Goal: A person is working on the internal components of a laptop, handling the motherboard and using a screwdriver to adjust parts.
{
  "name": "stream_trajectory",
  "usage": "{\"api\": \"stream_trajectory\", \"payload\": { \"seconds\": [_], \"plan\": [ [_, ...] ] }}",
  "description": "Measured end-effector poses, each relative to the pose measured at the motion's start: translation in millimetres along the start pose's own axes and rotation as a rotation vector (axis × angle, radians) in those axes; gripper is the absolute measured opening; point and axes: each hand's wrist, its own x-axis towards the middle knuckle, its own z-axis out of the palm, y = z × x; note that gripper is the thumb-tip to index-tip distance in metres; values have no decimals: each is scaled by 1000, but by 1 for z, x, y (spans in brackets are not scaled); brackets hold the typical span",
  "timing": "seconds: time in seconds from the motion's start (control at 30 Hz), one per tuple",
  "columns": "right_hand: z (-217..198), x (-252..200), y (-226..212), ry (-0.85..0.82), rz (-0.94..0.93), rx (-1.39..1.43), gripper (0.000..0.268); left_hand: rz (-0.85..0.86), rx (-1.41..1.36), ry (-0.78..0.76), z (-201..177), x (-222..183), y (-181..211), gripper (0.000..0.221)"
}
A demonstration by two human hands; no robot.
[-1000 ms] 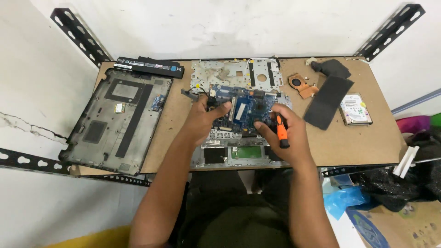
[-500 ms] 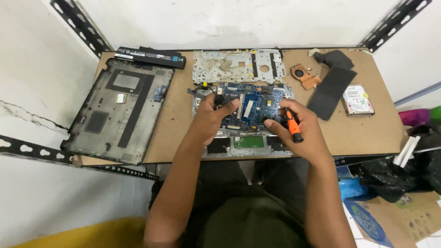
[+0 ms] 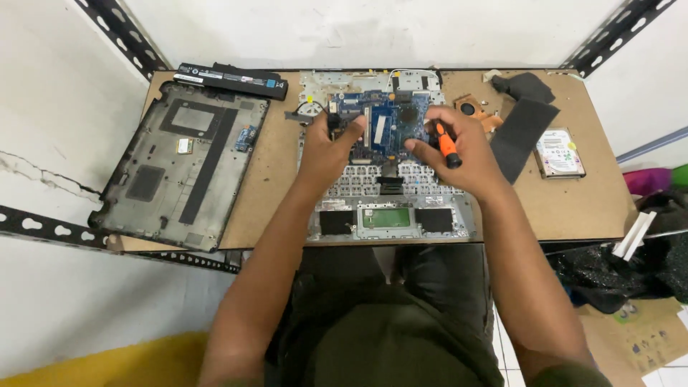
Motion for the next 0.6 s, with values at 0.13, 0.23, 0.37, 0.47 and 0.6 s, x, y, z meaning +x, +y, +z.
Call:
{"api": "stream_trajectory", "payload": {
  "seconds": [0.13,0.23,0.37,0.47,0.6],
  "plan": [
    [-2,23,17,-18,-54,-12,29,-61,75,9,-4,18,17,35],
    [2,39,29,-8,-67,31,28,-98,30,-74,-7,29,23,84],
    [2,52,34,-10,-53,20,29,-83,67,-35,-6,40,16,84],
    [2,60,44,-15,-35,17,30,-43,75,1,-5,45,4,83],
    [3,67,70,10,-61,73,32,163,-106,90,-9,52,-20,35]
  ]
}}
